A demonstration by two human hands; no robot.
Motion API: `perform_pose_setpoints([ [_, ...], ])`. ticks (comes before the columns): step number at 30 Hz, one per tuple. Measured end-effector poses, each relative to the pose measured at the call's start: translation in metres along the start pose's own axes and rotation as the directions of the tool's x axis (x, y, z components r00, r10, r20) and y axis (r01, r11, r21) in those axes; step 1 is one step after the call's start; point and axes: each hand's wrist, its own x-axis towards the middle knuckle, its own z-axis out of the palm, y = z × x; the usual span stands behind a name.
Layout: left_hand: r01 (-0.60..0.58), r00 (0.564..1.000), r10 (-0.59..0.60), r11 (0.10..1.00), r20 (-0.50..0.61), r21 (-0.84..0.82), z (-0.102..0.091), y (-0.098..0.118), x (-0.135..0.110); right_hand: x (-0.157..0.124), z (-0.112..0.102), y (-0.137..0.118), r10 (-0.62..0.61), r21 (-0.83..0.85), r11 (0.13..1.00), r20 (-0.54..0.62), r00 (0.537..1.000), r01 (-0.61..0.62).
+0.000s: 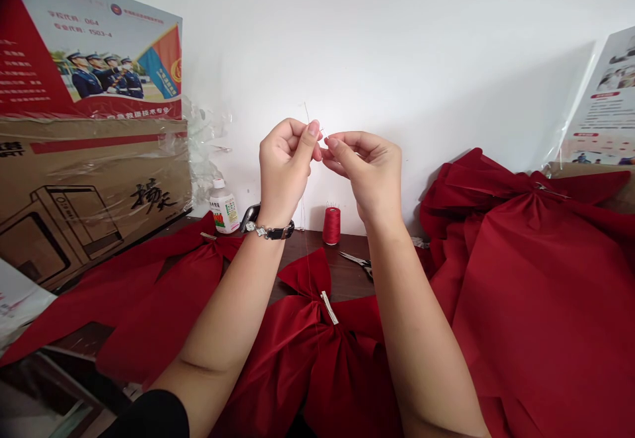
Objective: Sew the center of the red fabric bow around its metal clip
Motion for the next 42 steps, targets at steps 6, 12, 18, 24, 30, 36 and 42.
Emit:
perform_pose_setpoints([
  [6, 0.003, 1.0, -0.003, 1.0, 0.002, 0.008, -0.0003, 0.0013, -0.0003, 0.0002, 0.0005, -0.0002, 0.008, 0.009, 1.0, -0.001, 1.0, -0.008],
  [12, 0.007, 1.0, -0.007, 1.0, -0.002, -0.01, 0.0, 0.0014, -0.0004, 0.0013, -0.0016, 0.0028, 0.033, 0.035, 0.999, 0.011, 0.999, -0.034],
  [18, 0.006, 1.0, -0.006, 1.0, -0.006, 0.01, 0.0, 0.0019, -0.0005, 0.0017, -0.0014, 0.0033, 0.052, 0.053, 0.997, 0.015, 0.999, -0.053],
  [24, -0.005, 1.0, 0.005, 1.0, -0.014, 0.022, 0.0003, 0.0018, -0.0005, 0.0017, -0.0014, 0.0041, 0.05, 0.032, 0.998, 0.012, 0.999, -0.05],
  [30, 0.012, 1.0, -0.011, 1.0, -0.012, 0.029, 0.0003, 0.0017, -0.0006, 0.0022, -0.0023, 0.0053, 0.047, 0.023, 0.999, 0.021, 0.999, -0.047],
  [36, -0.001, 1.0, 0.001, 0.999, -0.01, 0.034, 0.0002, 0.002, -0.0005, 0.0019, -0.0018, 0.0048, 0.044, 0.049, 0.998, 0.017, 0.999, -0.045],
  [42, 0.002, 1.0, -0.002, 0.999, -0.015, 0.036, 0.0003, 0.0026, -0.0008, 0.0021, -0.0026, 0.0061, 0.043, 0.03, 0.999, 0.018, 0.999, -0.044],
])
